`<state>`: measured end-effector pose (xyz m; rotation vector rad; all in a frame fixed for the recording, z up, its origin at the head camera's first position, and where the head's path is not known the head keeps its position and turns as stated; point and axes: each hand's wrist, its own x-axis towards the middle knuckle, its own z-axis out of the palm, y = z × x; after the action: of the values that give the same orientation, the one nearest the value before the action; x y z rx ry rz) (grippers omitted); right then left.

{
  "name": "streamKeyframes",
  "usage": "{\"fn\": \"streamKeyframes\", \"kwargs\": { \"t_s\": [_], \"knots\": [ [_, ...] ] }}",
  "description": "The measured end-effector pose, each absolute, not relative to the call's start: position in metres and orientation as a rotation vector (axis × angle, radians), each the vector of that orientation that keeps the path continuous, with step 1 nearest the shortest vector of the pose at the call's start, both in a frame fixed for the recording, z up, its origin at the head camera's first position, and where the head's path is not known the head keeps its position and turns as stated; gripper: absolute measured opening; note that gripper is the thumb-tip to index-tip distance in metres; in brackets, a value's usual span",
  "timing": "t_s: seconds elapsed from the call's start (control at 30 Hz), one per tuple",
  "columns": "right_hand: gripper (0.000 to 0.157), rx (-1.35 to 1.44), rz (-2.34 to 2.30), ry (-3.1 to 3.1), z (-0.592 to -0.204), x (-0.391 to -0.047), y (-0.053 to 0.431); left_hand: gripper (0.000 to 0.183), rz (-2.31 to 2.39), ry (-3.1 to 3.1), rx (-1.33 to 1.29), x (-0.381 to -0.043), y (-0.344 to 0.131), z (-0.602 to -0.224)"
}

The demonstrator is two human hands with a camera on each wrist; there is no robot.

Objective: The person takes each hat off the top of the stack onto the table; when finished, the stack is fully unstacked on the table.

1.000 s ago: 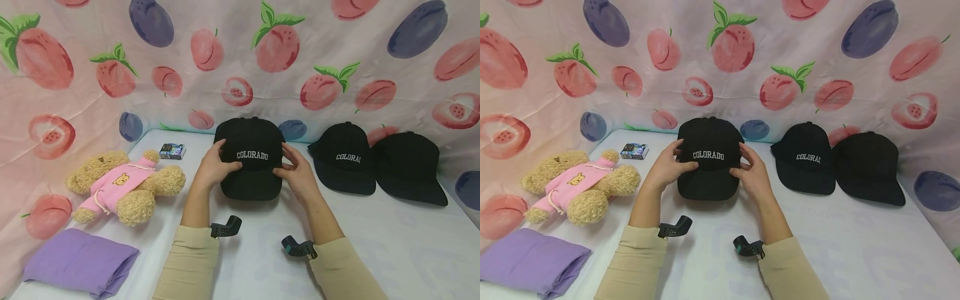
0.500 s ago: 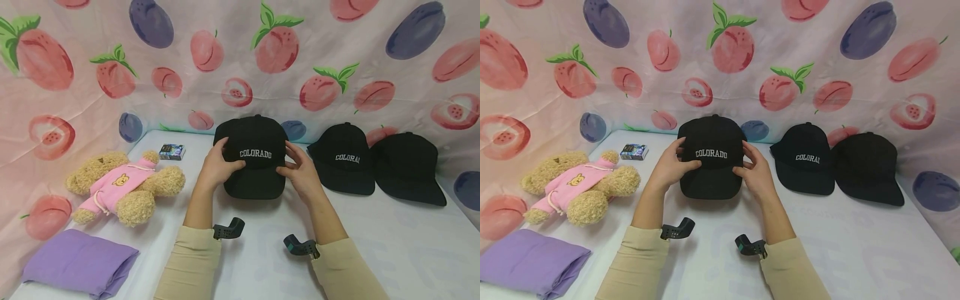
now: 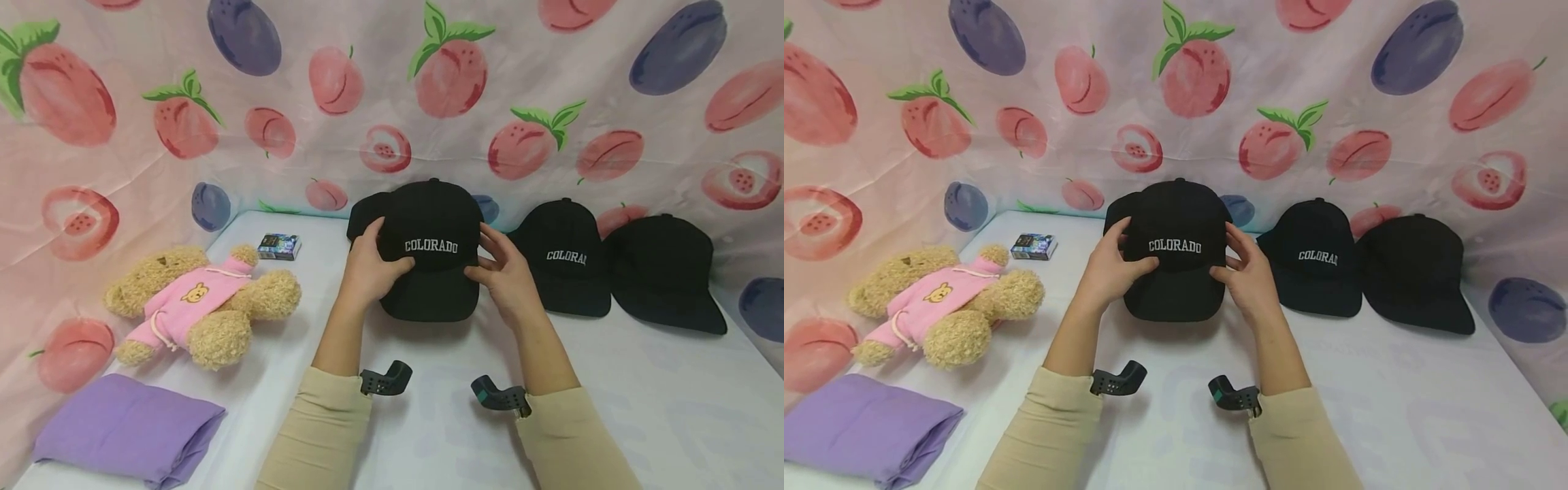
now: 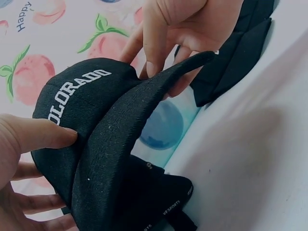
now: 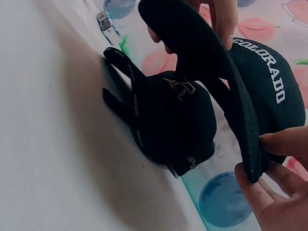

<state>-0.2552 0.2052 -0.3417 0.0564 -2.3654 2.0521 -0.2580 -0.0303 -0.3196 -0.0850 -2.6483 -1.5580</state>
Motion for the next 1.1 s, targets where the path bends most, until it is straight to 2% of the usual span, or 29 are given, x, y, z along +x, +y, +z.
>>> {"fn": "streamKeyframes", "kwargs": {
  "t_s": [1.1],
  "knots": [
    [0.086, 0.006, 2.073, -2.325, -0.339, -0.255, 0.235, 0.087, -1.552, -2.582, -0.075, -0.26, 0.012, -0.334]
  ]
}}
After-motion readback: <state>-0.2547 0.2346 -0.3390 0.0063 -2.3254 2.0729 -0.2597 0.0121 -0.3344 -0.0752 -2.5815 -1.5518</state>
